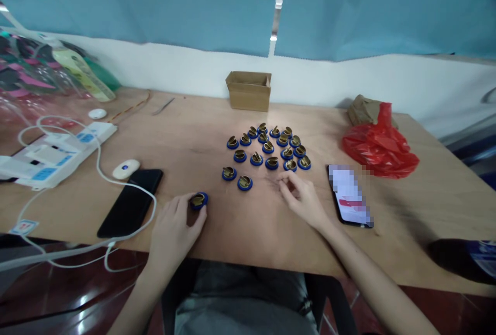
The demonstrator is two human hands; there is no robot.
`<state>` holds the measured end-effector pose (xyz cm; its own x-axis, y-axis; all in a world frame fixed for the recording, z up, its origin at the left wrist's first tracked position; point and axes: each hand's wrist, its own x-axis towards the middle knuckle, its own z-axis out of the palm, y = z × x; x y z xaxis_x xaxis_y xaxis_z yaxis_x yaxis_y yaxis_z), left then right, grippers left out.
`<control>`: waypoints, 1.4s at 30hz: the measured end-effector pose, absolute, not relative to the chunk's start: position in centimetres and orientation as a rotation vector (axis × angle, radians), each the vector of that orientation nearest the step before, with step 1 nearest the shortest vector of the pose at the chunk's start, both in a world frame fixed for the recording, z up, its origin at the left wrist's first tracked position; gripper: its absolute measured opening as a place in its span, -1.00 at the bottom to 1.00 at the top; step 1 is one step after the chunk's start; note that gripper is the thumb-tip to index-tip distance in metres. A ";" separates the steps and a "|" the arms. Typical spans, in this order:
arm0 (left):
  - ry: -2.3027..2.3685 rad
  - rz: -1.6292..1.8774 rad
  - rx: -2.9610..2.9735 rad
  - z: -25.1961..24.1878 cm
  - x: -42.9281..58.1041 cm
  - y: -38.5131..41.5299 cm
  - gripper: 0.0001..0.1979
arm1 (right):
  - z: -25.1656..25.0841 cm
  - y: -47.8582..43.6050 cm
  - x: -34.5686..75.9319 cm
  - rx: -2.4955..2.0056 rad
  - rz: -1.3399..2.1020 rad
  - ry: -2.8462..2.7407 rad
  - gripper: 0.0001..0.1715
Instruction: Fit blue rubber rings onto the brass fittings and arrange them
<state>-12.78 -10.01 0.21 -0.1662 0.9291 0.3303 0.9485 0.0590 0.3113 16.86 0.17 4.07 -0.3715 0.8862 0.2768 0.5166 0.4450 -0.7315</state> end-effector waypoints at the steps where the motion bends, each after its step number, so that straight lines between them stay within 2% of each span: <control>1: -2.244 -0.710 -2.024 0.2 -12.8 -10.0 -0.60 | 4.0 0.2 16.9 -1.170 0.717 -2.039 -0.88; 4: -2.241 -0.747 -2.004 -0.4 -12.8 -9.9 -0.54 | 3.8 0.2 16.9 -1.159 0.722 -2.057 -0.87; 7: -2.260 -0.873 -2.037 -1.0 -12.7 -9.6 -0.64 | 3.5 0.1 16.7 -1.143 0.746 -2.081 -0.87; 12: -2.300 -1.344 -2.107 0.2 -10.2 -8.6 -0.66 | 3.6 -0.6 16.0 -1.077 1.023 -2.029 -0.86; 15: -2.099 -1.497 -2.283 2.3 -7.5 -7.2 -0.66 | 3.8 -0.9 15.5 -1.012 1.295 -1.897 -0.76; 18: -1.780 -1.552 -2.477 4.0 -4.9 -4.9 -0.68 | 4.0 -0.8 15.4 -0.959 1.415 -1.768 -0.68; 22: -1.532 -1.559 -2.581 4.1 -2.4 -1.5 -0.71 | 4.0 -0.1 16.0 -0.974 1.369 -1.703 -0.80; 27: -1.612 -1.643 -2.625 2.7 -1.1 0.2 -0.71 | 3.5 0.6 16.6 -1.052 1.341 -1.666 -0.83; 34: -1.803 -2.032 -2.898 2.4 -2.3 -0.2 -0.59 | 2.7 0.6 16.2 -1.039 1.412 -1.623 -0.83; 38: -1.767 -2.308 -3.034 2.7 -2.7 -0.2 -0.66 | 3.1 0.8 16.5 -1.063 1.373 -1.574 -0.84; 42: -1.799 -2.366 -3.023 2.3 -2.4 -0.1 -0.73 | 3.5 0.7 16.6 -1.088 1.351 -1.567 -0.85</control>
<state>-2.36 -0.11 2.32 0.2848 0.9372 0.2011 -0.0568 -0.1929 0.9796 16.63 0.73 3.47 -0.3263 0.9449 0.0272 0.1123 0.0673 -0.9914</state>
